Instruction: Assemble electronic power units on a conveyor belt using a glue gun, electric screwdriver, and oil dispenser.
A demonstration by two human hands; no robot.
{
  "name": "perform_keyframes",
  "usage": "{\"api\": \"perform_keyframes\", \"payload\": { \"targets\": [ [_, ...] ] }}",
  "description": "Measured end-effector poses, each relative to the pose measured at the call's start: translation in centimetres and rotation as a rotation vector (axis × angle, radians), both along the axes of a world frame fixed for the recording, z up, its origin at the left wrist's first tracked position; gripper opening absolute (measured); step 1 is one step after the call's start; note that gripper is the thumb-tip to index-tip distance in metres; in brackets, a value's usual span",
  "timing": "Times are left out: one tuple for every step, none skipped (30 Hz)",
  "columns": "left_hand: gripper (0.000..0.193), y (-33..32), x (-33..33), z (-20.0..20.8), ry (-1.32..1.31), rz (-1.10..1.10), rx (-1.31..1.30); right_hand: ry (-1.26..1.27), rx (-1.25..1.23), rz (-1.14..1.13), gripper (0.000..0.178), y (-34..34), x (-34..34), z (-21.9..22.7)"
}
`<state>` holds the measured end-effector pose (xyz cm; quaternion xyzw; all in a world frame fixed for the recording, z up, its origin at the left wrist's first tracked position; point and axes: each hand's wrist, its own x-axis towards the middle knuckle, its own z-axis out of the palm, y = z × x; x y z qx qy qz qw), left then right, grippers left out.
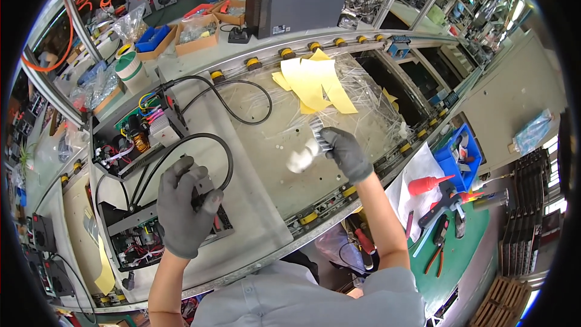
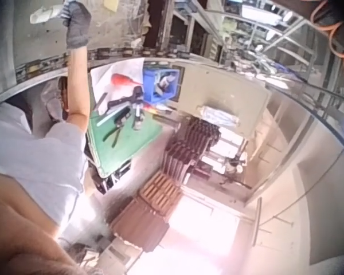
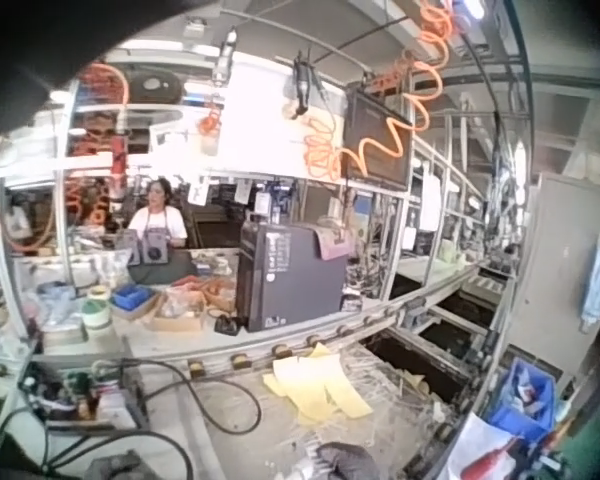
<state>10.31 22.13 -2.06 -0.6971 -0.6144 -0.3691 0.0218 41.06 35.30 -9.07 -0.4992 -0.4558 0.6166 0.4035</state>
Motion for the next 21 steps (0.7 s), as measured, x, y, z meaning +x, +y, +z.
{"api": "perform_keyframes", "payload": {
  "targets": [
    [0.032, -0.1, 0.4, 0.3, 0.007, -0.017, 0.044, -0.002, 0.018, 0.007, 0.022, -1.3, -0.8, 1.8],
    [0.032, -0.1, 0.8, 0.6, 0.017, -0.031, 0.085, -0.006, 0.024, 0.014, 0.022, -2.5, -1.9, 3.4],
    [0.032, -0.3, 1.2, 1.0, 0.019, -0.017, 0.090, 0.056, 0.035, -0.055, 0.019, -3.6, -3.2, 4.9],
    [0.031, -0.2, 2.0, 1.1, 0.009, -0.155, 0.077, 0.116, 0.043, -0.126, 0.017, -4.5, -4.1, 5.6],
    [0.029, -0.6, 2.5, 1.6, 0.006, -0.285, 0.068, 0.120, 0.049, -0.106, 0.017, -5.2, -5.0, 6.2],
    [0.029, -0.9, 3.3, 1.9, 0.012, -0.264, 0.075, 0.233, 0.030, -0.128, 0.017, -5.9, -5.8, 6.6],
    [0.031, -1.2, 4.1, 2.0, -0.070, -0.251, -0.051, 0.343, 0.009, -0.149, 0.017, -6.6, -6.7, 7.0],
    [0.033, -1.3, 4.8, 2.0, -0.156, -0.240, -0.177, 0.393, 0.005, -0.143, 0.017, -7.5, -7.6, 7.6],
    [0.033, -1.2, 5.2, 1.8, -0.153, -0.220, -0.168, 0.397, 0.008, -0.122, 0.017, -8.0, -8.5, 7.2],
    [0.038, -0.9, 5.7, 1.5, -0.315, -0.242, -0.197, 0.542, 0.005, -0.143, 0.018, -8.6, -9.2, 6.9],
    [0.042, -0.7, 5.8, 1.2, -0.478, -0.263, -0.223, 0.688, -0.002, -0.161, 0.018, -9.0, -9.8, 6.8],
    [0.055, -0.5, 5.7, 1.0, -0.450, -0.261, -0.245, 0.802, -0.014, -0.152, 0.018, -9.4, -10.2, 7.1],
    [0.055, -0.5, 5.8, 1.2, -0.450, -0.249, -0.236, 0.803, -0.014, -0.138, 0.018, -9.7, -10.3, 7.1],
    [0.058, -0.5, 5.9, 1.3, -0.488, -0.208, -0.208, 0.894, -0.029, -0.104, 0.019, -9.8, -10.4, 7.1],
    [0.060, -0.5, 5.9, 1.4, -0.527, -0.168, -0.178, 0.984, -0.045, -0.069, 0.021, -10.0, -10.5, 7.2],
    [0.060, -0.4, 5.8, 1.0, -0.526, -0.159, -0.168, 1.001, -0.065, -0.079, 0.023, -10.3, -10.7, 7.6],
    [0.060, -0.2, 5.8, 0.2, -0.729, -0.255, -0.222, 1.001, -0.063, -0.065, 0.023, -10.4, -10.8, 7.4],
    [0.061, -0.1, 5.7, -0.2, -0.931, -0.355, -0.274, 1.019, -0.052, -0.050, 0.023, -10.5, -11.0, 7.1],
    [0.061, -0.1, 5.9, -0.1, -0.931, -0.350, -0.265, 1.037, -0.040, -0.039, 0.024, -10.6, -11.0, 6.9],
    [0.055, -0.1, 6.2, 0.0, -1.080, -0.397, -0.276, 1.036, -0.039, -0.029, 0.024, -10.7, -11.3, 6.8],
    [0.049, -0.1, 6.4, 0.1, -1.228, -0.445, -0.285, 1.009, -0.027, -0.047, 0.026, -10.9, -11.6, 6.8]
  ]
}}
